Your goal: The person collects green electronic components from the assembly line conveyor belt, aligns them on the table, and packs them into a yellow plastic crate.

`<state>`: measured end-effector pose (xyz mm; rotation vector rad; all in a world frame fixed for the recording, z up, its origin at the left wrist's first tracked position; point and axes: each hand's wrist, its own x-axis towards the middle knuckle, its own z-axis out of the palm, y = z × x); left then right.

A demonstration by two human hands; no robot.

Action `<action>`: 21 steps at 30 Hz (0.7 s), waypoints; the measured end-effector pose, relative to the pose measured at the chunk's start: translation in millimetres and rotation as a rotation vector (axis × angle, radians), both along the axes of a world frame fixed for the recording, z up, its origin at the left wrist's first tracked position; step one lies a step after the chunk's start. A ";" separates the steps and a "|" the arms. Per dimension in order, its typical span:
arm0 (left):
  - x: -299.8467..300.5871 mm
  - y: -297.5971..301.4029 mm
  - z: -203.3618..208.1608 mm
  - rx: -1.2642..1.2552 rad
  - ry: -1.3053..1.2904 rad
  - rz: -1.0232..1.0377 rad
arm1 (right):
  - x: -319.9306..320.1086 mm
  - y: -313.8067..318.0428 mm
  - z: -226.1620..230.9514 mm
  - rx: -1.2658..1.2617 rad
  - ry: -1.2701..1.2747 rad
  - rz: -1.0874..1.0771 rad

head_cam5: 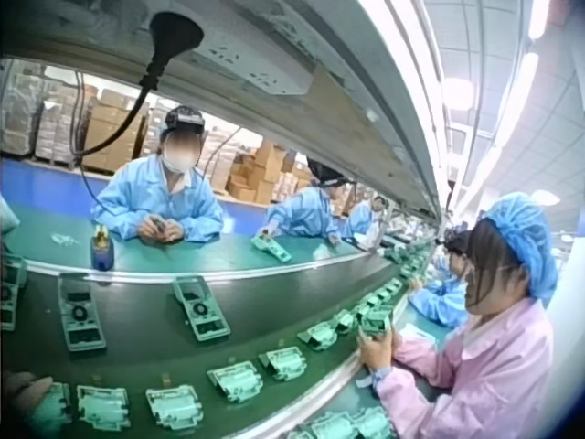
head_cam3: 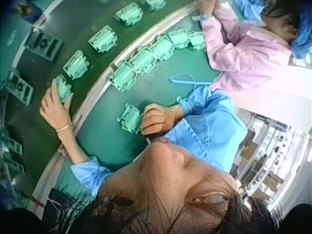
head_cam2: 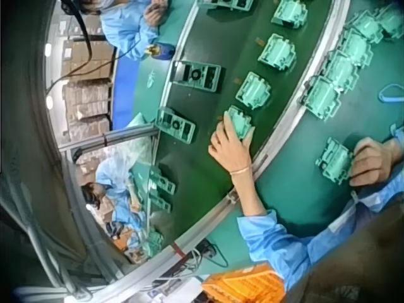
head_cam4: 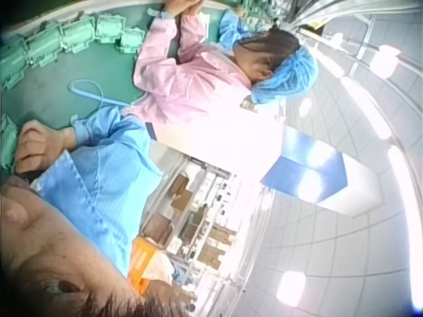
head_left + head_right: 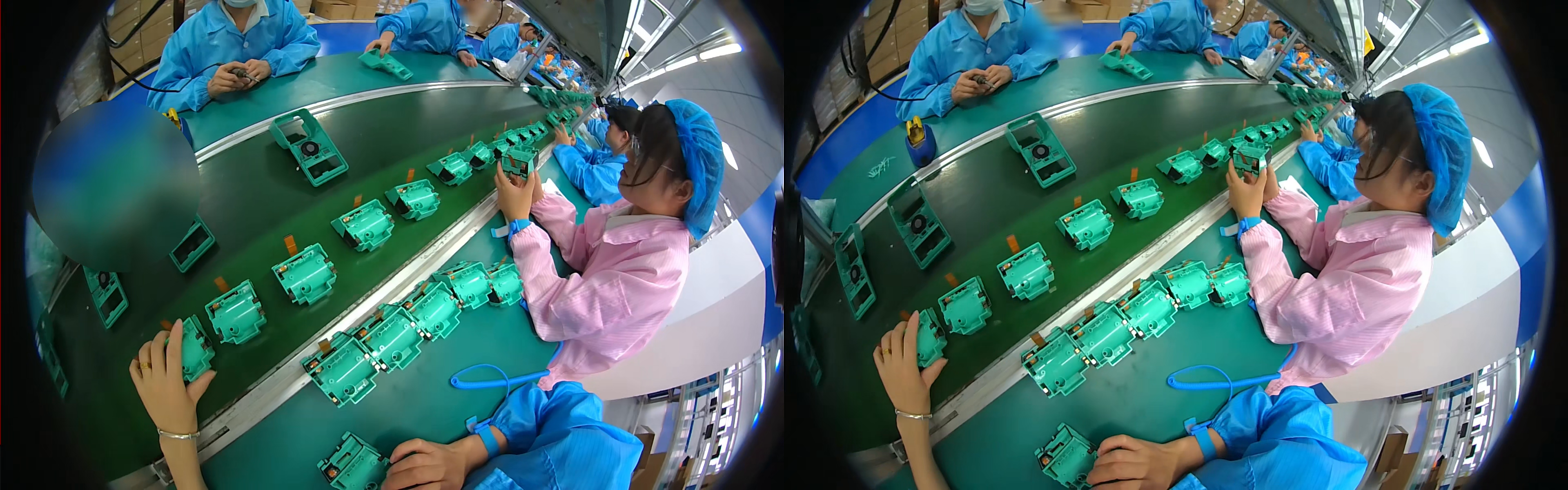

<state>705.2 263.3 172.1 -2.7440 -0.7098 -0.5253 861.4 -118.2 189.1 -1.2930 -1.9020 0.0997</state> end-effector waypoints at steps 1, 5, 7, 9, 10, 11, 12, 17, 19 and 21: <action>-2.3 0.6 -1.3 0.008 0.007 0.012 | -0.8 0.2 -1.2 0.003 -0.003 0.009; -3.5 -1.8 8.9 -0.036 -0.061 0.014 | -3.4 -1.6 0.6 0.054 0.028 0.120; -0.8 -9.8 20.6 -0.047 -0.174 -0.021 | 2.6 -2.6 0.0 0.052 -0.028 0.129; 1.2 -23.9 39.4 -0.037 -0.237 -0.025 | 4.2 -5.6 -2.5 0.058 -0.074 0.095; -1.6 -31.4 52.5 -0.003 -0.265 -0.038 | 5.8 -7.6 -1.4 0.041 -0.088 0.099; -14.6 -45.5 74.8 -0.038 -0.235 -0.017 | 4.4 -7.5 2.1 0.032 -0.090 0.116; -26.9 -60.9 94.3 -0.005 -0.201 -0.015 | -0.8 -5.9 0.1 0.094 -0.047 0.116; -105.1 -167.3 155.2 0.063 -0.010 -0.024 | -15.2 -3.4 6.8 0.018 -0.036 0.335; -142.1 -222.1 172.7 0.096 0.026 -0.027 | -18.6 -9.1 13.0 0.008 -0.083 0.364; -176.1 -275.1 178.8 0.093 -0.065 0.031 | -14.4 -20.8 7.0 0.059 -0.102 0.355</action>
